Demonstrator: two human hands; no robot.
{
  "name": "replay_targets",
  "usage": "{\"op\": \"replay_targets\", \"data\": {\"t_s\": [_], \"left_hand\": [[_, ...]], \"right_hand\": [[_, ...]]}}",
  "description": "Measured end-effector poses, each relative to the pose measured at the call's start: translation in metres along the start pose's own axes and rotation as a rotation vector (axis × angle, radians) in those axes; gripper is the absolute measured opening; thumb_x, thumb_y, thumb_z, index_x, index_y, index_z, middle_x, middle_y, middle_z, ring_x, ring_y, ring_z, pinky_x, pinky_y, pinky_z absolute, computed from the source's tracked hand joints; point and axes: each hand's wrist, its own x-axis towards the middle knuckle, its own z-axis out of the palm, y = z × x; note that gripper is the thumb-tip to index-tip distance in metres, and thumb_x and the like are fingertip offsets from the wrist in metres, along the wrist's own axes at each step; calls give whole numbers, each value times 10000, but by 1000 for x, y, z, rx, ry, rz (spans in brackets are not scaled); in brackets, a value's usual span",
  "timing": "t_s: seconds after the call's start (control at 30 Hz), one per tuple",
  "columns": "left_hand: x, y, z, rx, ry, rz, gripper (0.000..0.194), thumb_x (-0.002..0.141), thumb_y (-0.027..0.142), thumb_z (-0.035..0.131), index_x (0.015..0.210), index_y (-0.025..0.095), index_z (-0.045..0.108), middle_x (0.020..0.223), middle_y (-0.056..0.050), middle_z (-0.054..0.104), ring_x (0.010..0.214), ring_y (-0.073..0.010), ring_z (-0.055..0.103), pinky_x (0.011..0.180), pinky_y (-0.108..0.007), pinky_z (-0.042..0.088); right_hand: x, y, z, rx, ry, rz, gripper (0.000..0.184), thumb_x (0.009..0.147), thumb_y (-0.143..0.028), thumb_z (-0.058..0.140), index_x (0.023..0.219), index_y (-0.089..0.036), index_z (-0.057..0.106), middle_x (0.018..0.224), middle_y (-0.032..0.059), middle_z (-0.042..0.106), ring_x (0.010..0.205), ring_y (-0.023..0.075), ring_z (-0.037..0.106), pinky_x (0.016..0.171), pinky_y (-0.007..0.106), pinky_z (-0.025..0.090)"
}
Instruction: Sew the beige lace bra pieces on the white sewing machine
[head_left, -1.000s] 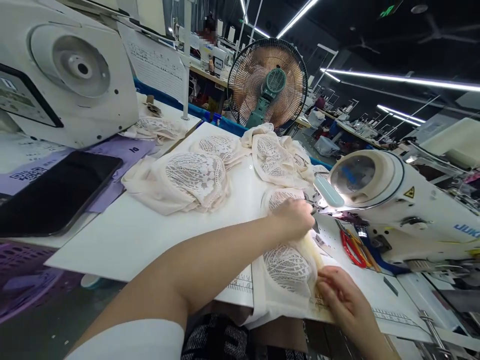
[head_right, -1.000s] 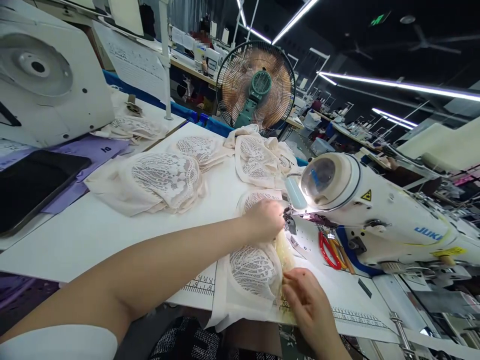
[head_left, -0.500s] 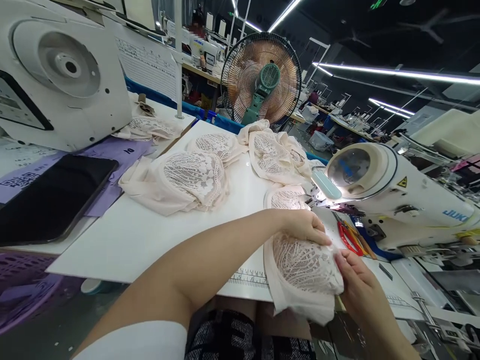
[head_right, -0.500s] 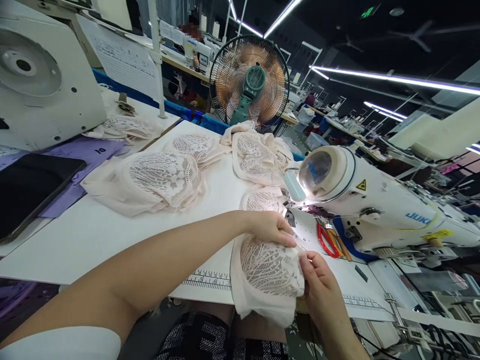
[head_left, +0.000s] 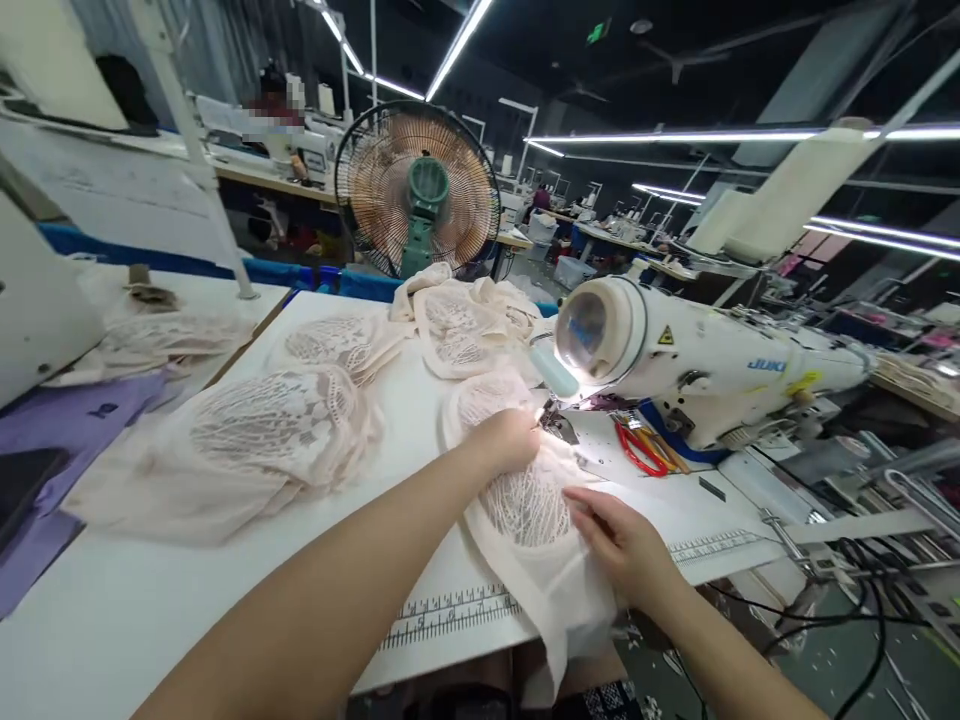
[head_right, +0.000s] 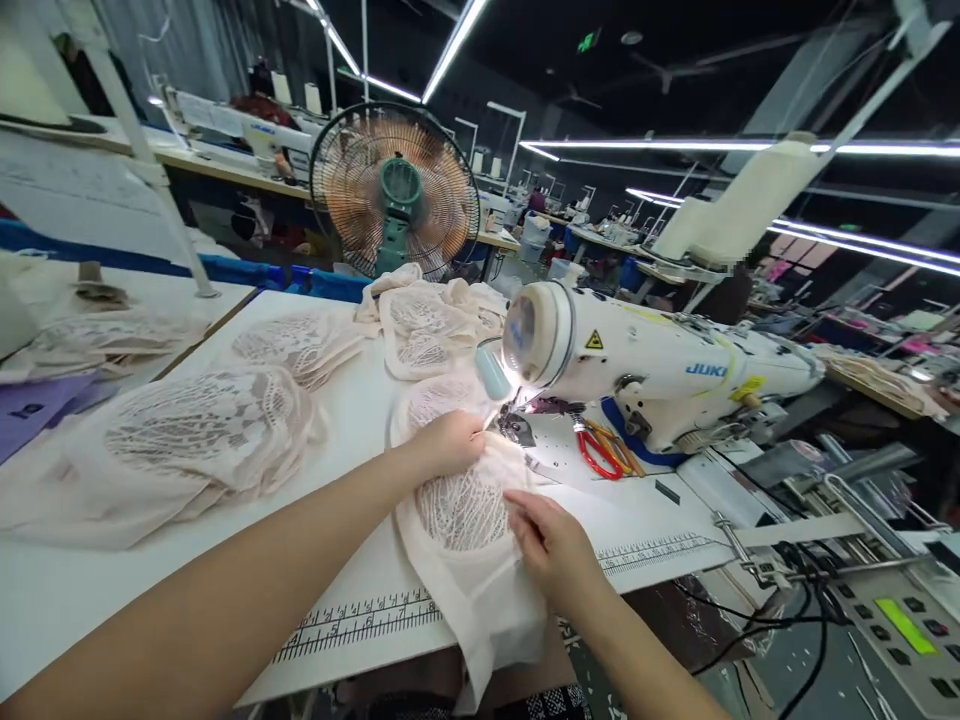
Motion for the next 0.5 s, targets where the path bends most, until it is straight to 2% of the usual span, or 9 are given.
{"op": "replay_targets", "data": {"t_s": [0.07, 0.17, 0.27, 0.33, 0.4, 0.5], "left_hand": [[-3, 7, 0, 123, -51, -39, 140, 739, 172, 527, 854, 130, 592, 790, -100, 628, 772, -256, 615, 634, -321, 450], [-13, 20, 3, 252, -131, -37, 355, 655, 102, 617, 1008, 93, 579, 863, -137, 638, 816, -290, 630, 673, -355, 483], [-24, 29, 4, 418, -152, 37, 541, 658, 80, 628, 1183, 107, 501, 1036, -155, 590, 872, -276, 623, 675, -338, 502], [-27, 32, 3, 531, -167, 100, 638, 686, 122, 631, 1288, 148, 420, 1087, -157, 549, 817, -259, 629, 610, -323, 506], [-27, 33, 1, 591, -220, 120, 675, 717, 171, 626, 1341, 202, 371, 1096, -154, 525, 757, -245, 632, 563, -313, 496], [-23, 33, 0, 620, -307, 83, 653, 743, 217, 618, 1348, 261, 378, 1085, -144, 516, 753, -242, 628, 564, -309, 484]], "right_hand": [[10, 3, 0, -154, -19, -3, 384, 858, -297, 375, 1128, -182, 624, 1098, 83, 671, 1002, 219, 626, 816, 337, 522], [17, 5, -2, -339, -78, 7, 403, 863, -241, 360, 1186, -231, 600, 1081, 52, 683, 939, 218, 651, 728, 327, 533], [19, 6, -4, -428, -110, -44, 390, 870, -253, 374, 1186, -298, 599, 1043, 10, 699, 868, 201, 667, 651, 294, 521], [21, 7, -5, -454, -122, -69, 374, 881, -282, 372, 1169, -309, 609, 1022, 1, 706, 833, 196, 669, 617, 282, 506], [22, 8, -6, -471, -140, -57, 368, 883, -300, 373, 1157, -303, 619, 1005, 4, 711, 803, 196, 669, 584, 276, 491], [22, 8, -7, -480, -168, -18, 375, 882, -311, 373, 1171, -295, 612, 986, 10, 716, 772, 197, 666, 549, 270, 469]]}}
